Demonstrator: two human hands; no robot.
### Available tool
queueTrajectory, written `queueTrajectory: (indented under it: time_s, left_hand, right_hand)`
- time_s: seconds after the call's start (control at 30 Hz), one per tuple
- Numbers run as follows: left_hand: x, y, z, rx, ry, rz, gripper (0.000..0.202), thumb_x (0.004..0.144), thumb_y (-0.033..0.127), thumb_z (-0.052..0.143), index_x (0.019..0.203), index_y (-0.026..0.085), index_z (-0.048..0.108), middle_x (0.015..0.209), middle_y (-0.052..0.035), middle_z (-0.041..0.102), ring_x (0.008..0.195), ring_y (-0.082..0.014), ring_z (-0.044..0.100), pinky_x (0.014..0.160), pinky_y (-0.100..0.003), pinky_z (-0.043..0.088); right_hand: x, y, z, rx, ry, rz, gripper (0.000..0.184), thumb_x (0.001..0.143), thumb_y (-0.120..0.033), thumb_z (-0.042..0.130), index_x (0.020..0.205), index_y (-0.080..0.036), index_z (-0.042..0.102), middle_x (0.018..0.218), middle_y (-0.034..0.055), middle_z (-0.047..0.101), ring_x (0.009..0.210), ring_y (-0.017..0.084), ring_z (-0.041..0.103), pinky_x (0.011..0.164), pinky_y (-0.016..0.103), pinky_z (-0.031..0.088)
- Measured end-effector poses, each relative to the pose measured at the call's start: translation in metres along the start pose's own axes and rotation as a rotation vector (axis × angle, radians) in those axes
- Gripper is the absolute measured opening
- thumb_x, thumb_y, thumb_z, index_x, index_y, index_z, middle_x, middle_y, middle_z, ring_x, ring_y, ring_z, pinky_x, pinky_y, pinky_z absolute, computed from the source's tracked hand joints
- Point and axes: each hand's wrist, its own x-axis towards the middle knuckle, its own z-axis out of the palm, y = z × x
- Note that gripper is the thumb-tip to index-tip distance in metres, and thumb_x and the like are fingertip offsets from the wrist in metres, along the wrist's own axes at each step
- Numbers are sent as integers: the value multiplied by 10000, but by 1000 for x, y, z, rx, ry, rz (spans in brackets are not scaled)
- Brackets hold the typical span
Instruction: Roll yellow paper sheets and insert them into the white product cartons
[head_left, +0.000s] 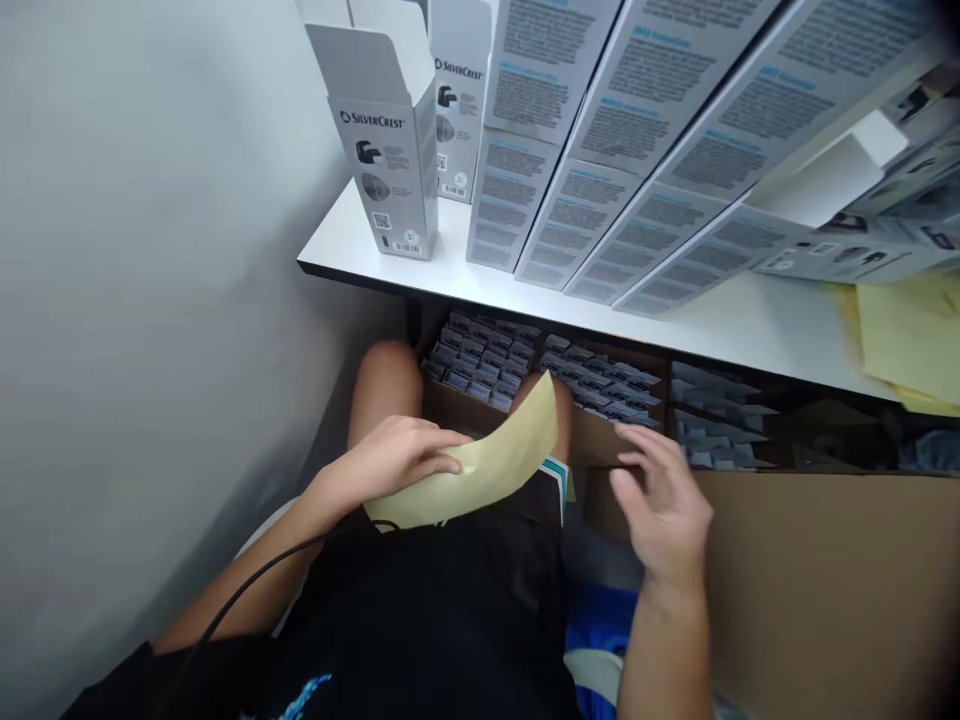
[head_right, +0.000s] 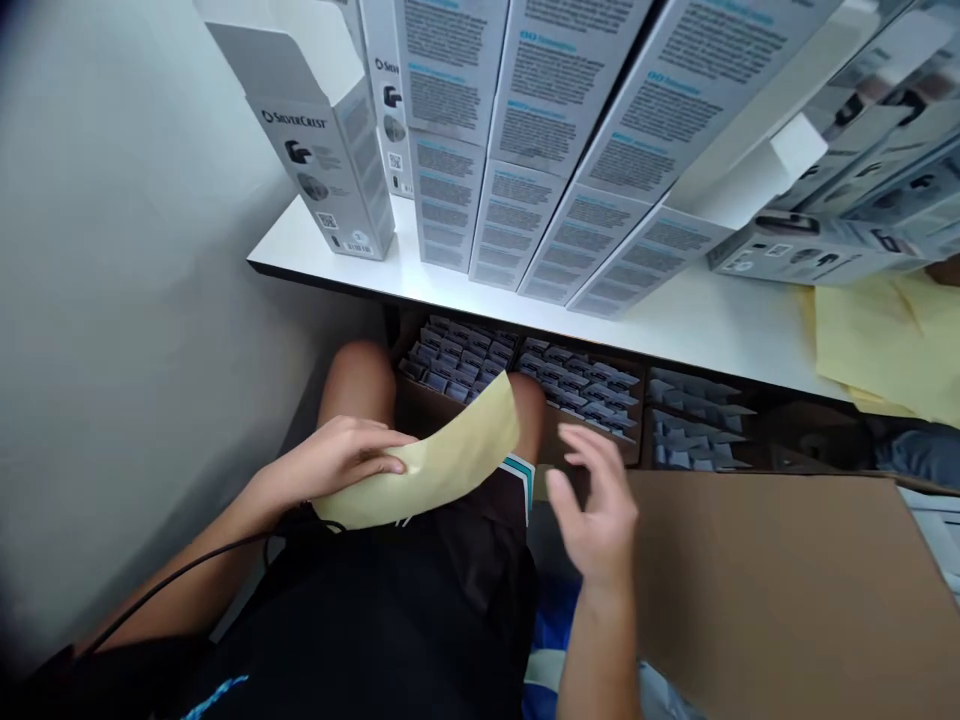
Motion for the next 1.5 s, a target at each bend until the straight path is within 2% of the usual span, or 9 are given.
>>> queueTrajectory:
  time_s: [0.07,0.17,0.2,0.3,0.47,0.6,0.8,1.03,1.5]
  left_hand:
    - [-2,6,-3,80,-50,82,310,971,423,601,1178,241,742,893,-54,772,795,-198,721,670,-245,425]
    - [-5,12,-2,103,-70,129,312,950,472,615,1007,208,772,798,-39,734,720,-172,698,617,-237,393]
    - [-6,13,-2,103,-58,126,322,944,486,618,969,203,769,785,-34,726,710,-167,693,605,-237,385]
    - [-8,11,-2,86,46,158,333,929,510,631,959,202,755,797,-25,727,722,-160,684,641,-248,418]
    - [-7,10,6,113,411,312,175,917,368,694,1003,217,718,1013,-60,739,1032,-217,661,966,-383,454]
    - [-4,18,22,97,603,330,68,910,256,684,861,214,707,901,-38,730,820,-165,665,781,-324,484]
    - [-2,25,38,19,565,327,130,902,301,699,858,179,700,792,-33,750,690,-141,695,619,-244,507]
    - [-3,21,42,37,523,316,104,918,249,648,899,187,729,829,-42,789,708,-157,726,648,-249,549]
    - [-5,19,44,-222,381,268,150,932,259,641,933,175,765,894,-75,797,805,-179,739,728,-271,574]
  right_hand:
    - [11,-27,19,-68,-370,-176,386,882,-204,648,1262,-273,658,1418,100,582,1349,300,505,1101,516,418]
    - [29,-51,47,-123,-939,-252,198,908,-214,611,1086,-240,696,1218,85,688,1239,283,574,1179,586,270]
    - [35,-53,54,-126,-1093,-244,106,920,-219,594,952,-222,695,1036,61,718,1087,255,631,1147,564,309]
    - [48,-51,63,-82,-1339,-162,290,953,-244,533,666,-201,536,643,-27,540,680,152,536,821,355,459]
    - [44,-40,64,68,-1272,10,392,971,-344,509,626,-213,375,605,-60,332,578,106,350,565,266,283]
    - [27,-34,65,129,-1072,55,389,978,-411,501,652,-203,465,631,-32,422,611,127,406,589,278,316]
    - [6,-40,65,62,-920,-31,336,999,-288,466,672,-211,461,654,-16,418,631,148,423,601,300,313]
    - [0,-48,67,-16,-873,-62,362,1006,-196,426,666,-231,307,641,-31,365,624,139,381,595,310,269]
    - [-5,-48,65,-7,-848,-80,358,990,-183,454,666,-226,309,641,-28,369,627,143,387,612,308,289]
